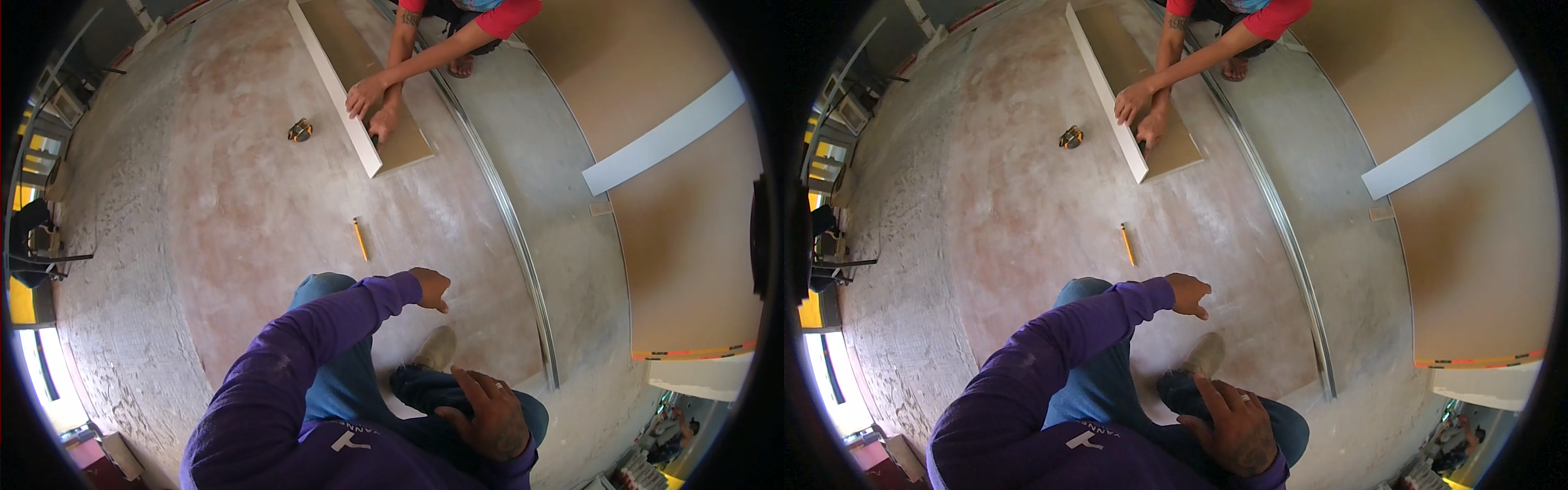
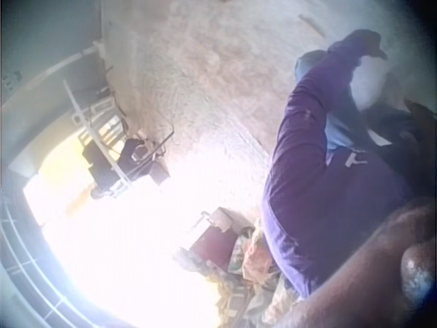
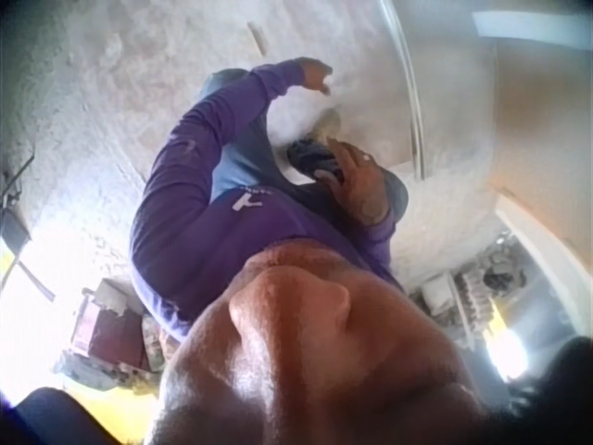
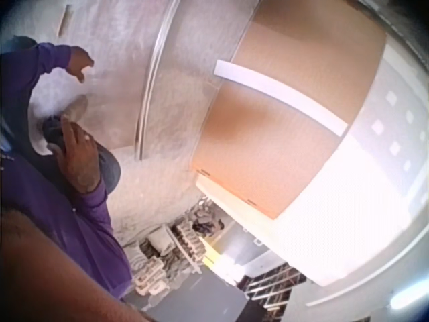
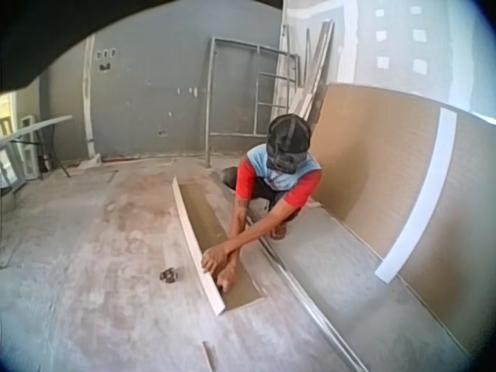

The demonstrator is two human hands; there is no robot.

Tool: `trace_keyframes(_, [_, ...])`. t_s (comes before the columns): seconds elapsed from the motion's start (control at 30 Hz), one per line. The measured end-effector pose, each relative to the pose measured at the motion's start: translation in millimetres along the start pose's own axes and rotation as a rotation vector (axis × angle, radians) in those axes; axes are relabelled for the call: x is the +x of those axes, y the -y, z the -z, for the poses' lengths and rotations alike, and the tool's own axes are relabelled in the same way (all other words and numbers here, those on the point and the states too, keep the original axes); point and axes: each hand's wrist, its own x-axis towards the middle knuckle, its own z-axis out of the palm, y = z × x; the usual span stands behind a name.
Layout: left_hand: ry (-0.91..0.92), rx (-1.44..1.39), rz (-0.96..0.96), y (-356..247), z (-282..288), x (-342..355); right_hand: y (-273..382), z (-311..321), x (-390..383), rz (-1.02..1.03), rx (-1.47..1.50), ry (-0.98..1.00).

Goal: Measure and score a piece of drywall or board using a measuring tape and utility knife.

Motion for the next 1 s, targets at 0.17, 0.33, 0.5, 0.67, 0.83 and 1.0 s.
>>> trace_keyframes(0.17, [-0.001, 0.002, 0.014, -4, 6, -6, 1, 1, 1, -0.002, 0.006, 0.0])
trace_keyframes(0.33, [-0.024, -0.004, 0.005, 0, 4, -6, -1, -2, 1, 0.007, 0.015, 0.006])
trace_keyframes(0.5, [-0.023, 0.004, 0.013, 1, 7, -8, -1, -1, 3, 0.024, 0.012, -0.009])
trace_keyframes(0.67, [-0.028, 0.0, 0.036, 3, 6, -11, 0, 0, 5, 0.039, 0.01, -0.006])
trace_keyframes(0.83, [-0.014, -0.014, 0.058, 9, 7, -13, 2, 1, 10, 0.048, -0.004, 0.009])
trace_keyframes(1.0, [-0.082, -0.03, 0.043, 12, 9, -19, 5, 3, 13, 0.05, -0.008, 0.022])
